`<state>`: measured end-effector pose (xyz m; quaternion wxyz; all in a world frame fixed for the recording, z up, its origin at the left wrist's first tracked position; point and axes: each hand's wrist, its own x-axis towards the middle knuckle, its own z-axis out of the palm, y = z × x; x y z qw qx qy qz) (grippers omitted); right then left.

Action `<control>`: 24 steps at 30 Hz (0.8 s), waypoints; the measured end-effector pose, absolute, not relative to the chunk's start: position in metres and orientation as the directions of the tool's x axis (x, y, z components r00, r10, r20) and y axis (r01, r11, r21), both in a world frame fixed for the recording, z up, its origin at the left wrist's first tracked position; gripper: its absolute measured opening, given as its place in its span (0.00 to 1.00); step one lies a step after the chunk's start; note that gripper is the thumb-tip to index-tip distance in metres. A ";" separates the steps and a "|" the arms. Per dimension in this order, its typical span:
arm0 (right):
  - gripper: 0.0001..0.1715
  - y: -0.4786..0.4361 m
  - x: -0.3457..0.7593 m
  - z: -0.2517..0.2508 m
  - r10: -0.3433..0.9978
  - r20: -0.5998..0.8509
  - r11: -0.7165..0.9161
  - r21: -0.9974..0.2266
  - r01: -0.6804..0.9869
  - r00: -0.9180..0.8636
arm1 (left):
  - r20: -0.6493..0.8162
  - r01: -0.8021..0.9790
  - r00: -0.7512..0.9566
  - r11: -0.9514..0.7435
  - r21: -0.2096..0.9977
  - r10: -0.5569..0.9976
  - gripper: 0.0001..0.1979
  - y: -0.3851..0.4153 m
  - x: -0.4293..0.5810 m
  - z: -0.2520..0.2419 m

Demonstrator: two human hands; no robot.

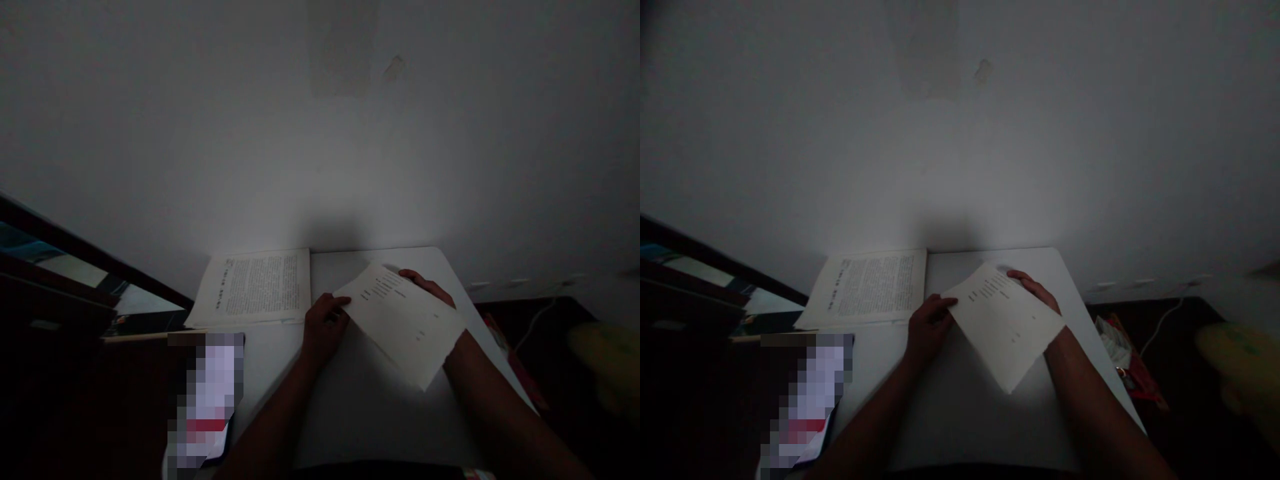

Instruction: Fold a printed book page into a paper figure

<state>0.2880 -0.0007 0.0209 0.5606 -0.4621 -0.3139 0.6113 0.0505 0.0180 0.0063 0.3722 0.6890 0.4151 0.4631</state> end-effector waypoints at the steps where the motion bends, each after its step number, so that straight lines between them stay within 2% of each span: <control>1: 0.16 0.002 0.289 0.020 0.976 -0.216 -0.190 -0.905 -0.381 0.025 | 0.336 0.217 0.225 -0.383 0.898 0.915 0.15 0.018 0.051 0.006; 5: 0.16 0.018 0.296 0.017 0.954 -0.283 -0.299 -0.914 -0.274 -0.097 | 0.360 0.183 0.218 -0.400 0.898 0.907 0.13 0.018 0.051 0.005; 8: 0.16 0.025 0.296 0.014 0.960 -0.260 -0.276 -0.939 -0.203 -0.104 | 0.379 0.199 0.203 -0.417 0.887 0.903 0.10 0.018 0.051 0.007; 11: 0.10 0.017 0.287 0.008 0.993 -0.118 -0.110 -0.971 -0.212 0.027 | 0.329 0.237 0.197 -0.370 0.898 0.924 0.07 0.017 0.051 0.009; 14: 0.14 0.003 0.276 0.005 0.974 0.073 0.130 -0.955 -0.265 0.216 | 0.197 0.279 0.204 -0.250 0.927 0.959 0.10 0.014 0.049 0.011; 16: 0.17 -0.004 0.271 0.007 0.981 0.071 0.125 -0.945 -0.304 0.182 | 0.156 0.303 0.230 -0.223 0.927 0.961 0.13 0.013 0.047 0.013; 19: 0.18 -0.008 0.269 0.012 0.999 0.004 0.020 -0.942 -0.335 0.048 | 0.163 0.300 0.245 -0.234 0.925 0.956 0.16 0.014 0.045 0.015; 24: 0.20 -0.009 0.271 0.014 0.979 -0.054 -0.106 -0.960 -0.258 -0.198 | 0.101 0.200 0.140 -0.128 0.971 0.985 0.18 0.018 0.045 0.015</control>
